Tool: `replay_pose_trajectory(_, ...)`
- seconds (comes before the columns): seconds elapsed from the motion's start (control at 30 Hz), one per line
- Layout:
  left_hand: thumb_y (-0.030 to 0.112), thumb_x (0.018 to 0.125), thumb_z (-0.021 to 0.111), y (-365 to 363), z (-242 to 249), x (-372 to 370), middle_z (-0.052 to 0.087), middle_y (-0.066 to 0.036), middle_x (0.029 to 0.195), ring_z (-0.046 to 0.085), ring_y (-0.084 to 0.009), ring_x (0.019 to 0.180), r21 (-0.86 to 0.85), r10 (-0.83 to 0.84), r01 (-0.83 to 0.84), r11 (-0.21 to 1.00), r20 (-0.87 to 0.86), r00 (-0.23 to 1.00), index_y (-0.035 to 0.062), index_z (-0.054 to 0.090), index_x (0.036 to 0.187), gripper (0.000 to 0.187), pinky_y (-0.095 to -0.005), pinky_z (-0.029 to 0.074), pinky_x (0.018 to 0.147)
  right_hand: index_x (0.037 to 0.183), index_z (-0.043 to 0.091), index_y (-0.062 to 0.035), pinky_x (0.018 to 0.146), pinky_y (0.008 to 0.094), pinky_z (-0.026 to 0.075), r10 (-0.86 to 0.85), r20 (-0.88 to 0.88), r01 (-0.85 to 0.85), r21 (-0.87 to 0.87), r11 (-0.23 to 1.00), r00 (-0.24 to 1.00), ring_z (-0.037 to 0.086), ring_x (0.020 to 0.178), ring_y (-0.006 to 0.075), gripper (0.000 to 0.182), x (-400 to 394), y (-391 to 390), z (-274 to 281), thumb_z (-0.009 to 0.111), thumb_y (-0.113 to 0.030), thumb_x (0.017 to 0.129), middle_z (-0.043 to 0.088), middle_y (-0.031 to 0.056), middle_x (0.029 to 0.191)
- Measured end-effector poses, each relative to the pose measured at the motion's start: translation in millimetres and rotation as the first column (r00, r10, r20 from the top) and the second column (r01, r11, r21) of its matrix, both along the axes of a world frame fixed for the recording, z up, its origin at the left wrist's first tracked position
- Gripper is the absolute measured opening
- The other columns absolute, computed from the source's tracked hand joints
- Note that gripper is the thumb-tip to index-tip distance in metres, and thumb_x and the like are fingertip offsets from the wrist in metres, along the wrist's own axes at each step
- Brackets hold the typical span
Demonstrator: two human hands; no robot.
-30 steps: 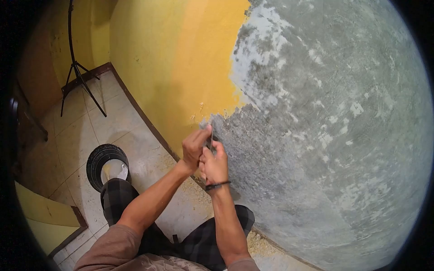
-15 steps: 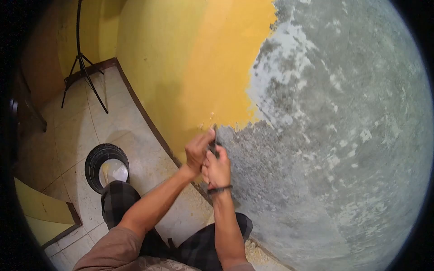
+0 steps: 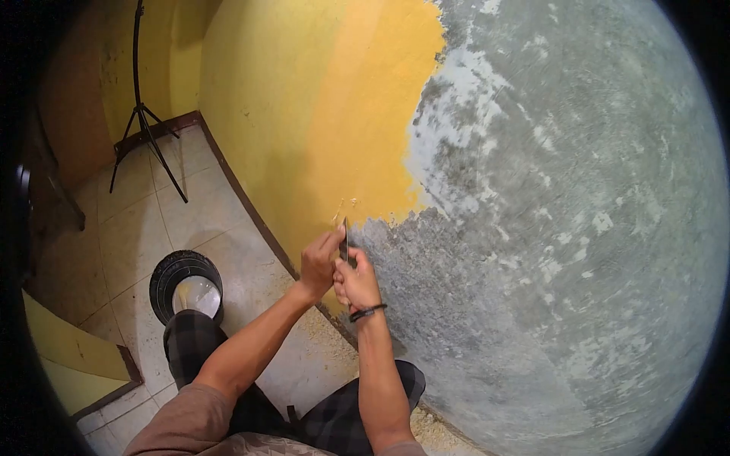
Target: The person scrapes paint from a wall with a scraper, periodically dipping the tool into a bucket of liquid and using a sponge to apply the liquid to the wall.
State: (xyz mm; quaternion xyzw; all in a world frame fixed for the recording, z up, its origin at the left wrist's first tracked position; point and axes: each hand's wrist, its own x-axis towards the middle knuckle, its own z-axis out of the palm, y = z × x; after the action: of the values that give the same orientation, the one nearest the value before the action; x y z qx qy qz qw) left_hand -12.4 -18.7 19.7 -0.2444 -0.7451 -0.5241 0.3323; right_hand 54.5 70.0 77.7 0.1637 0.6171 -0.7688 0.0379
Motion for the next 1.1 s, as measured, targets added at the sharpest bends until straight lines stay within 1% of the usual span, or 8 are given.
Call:
replay_pose_trajectory(0.23,0.011,0.067,0.070,-19.2,-15.5,47.5,0.063,-0.019,0.102,0.062,-0.0352,0.093,-0.294,-0.201,0.208,0.933,0.056,0.978,-0.0036,0.052,0.117,0.055,-0.0412,0.052,0.074,0.122,0.036,-0.0113,0.036,0.0229,0.025,-0.016,0.160,0.009,0.043,0.999,0.987,0.037,0.043,0.0072,0.036,34.0,4.8,-32.4,0.051,-0.006,0.090,0.048,0.0016,0.067)
replay_pose_trajectory(0.3,0.021,0.068,0.073,-41.0,2.8,50.1,0.066,-0.021,0.099,0.063,-0.0359,0.093,-0.666,-0.079,0.452,0.593,0.511,0.856,-0.0026,0.055,0.113,0.053,-0.0421,0.053,0.077,0.128,0.034,-0.0082,0.038,0.0252,0.030,0.006,0.260,-0.021,0.054,0.998,0.966,0.039,0.044,0.0089,0.045,33.6,3.8,-47.8,0.051,-0.003,0.087,0.049,0.0037,0.069)
replay_pose_trajectory(0.43,0.032,0.073,0.074,-104.9,-0.5,46.7,0.067,-0.021,0.089,0.063,-0.0373,0.094,-0.759,0.123,0.588,0.280,0.636,0.762,0.0024,0.055,0.121,0.060,-0.0449,0.051,0.080,0.126,0.043,-0.0060,0.039,0.0276,0.035,0.041,0.336,-0.127,0.236,0.964,0.941,0.044,0.045,0.0108,0.042,35.1,-10.0,-98.3,0.054,-0.004,0.086,0.049,0.0038,0.065)
replay_pose_trajectory(0.53,0.035,0.074,0.074,-163.4,8.0,46.6,0.067,-0.022,0.094,0.065,-0.0375,0.090,-0.794,0.247,0.415,0.445,0.554,0.795,-0.0011,0.060,0.106,0.049,-0.0449,0.052,0.078,0.122,0.051,-0.0050,0.039,0.0279,0.038,0.177,0.131,-0.220,0.583,0.782,0.975,0.048,0.045,0.0114,0.037,38.2,-20.5,-117.6,0.057,-0.005,0.086,0.051,0.0036,0.065)
replay_pose_trajectory(0.67,0.029,0.080,0.068,-236.9,55.7,55.5,0.066,-0.024,0.095,0.064,-0.0390,0.091,-0.810,0.409,0.121,0.573,0.411,0.815,-0.0018,0.060,0.105,0.041,-0.0461,0.051,0.081,0.114,0.060,-0.0072,0.065,0.0392,0.051,0.565,-0.131,-0.109,0.922,0.371,0.815,0.064,0.071,0.0308,0.033,30.9,-63.3,-111.8,0.064,-0.016,0.082,0.066,0.0156,0.084)
replay_pose_trajectory(0.83,0.024,0.084,0.062,-305.1,18.0,19.0,0.064,-0.025,0.105,0.062,-0.0390,0.100,-0.674,0.554,-0.045,0.737,0.565,0.612,-0.0023,0.065,0.105,0.034,-0.0425,0.049,0.087,0.098,0.067,-0.0102,0.076,0.0455,0.050,0.680,0.163,-0.269,0.962,0.053,0.715,0.064,0.085,0.0358,0.022,-1.0,-166.2,-117.4,0.057,-0.014,0.079,0.067,0.0177,0.090)
replay_pose_trajectory(1.0,0.027,0.080,0.062,-346.9,-92.4,9.3,0.059,-0.025,0.118,0.058,-0.0354,0.111,-0.640,0.578,0.174,0.748,0.758,0.301,-0.0031,0.066,0.107,0.041,-0.0401,0.047,0.095,0.094,0.071,-0.0126,0.074,0.0420,0.054,0.688,0.398,-0.217,0.916,-0.339,0.607,0.068,0.086,0.0311,0.021,-29.8,-276.0,-142.1,0.054,-0.014,0.082,0.069,0.0157,0.093)
replay_pose_trajectory(1.1,0.035,0.082,0.061,-351.9,-95.6,15.0,0.061,-0.026,0.114,0.058,-0.0376,0.110,-0.653,0.584,0.164,0.740,0.744,0.325,-0.0039,0.066,0.106,0.046,-0.0406,0.045,0.095,0.106,0.069,-0.0099,0.082,0.0392,0.053,0.662,0.539,-0.334,0.843,-0.423,0.521,0.065,0.101,0.0282,0.028,-46.7,-328.8,-193.5,0.049,-0.019,0.089,0.067,0.0126,0.109)
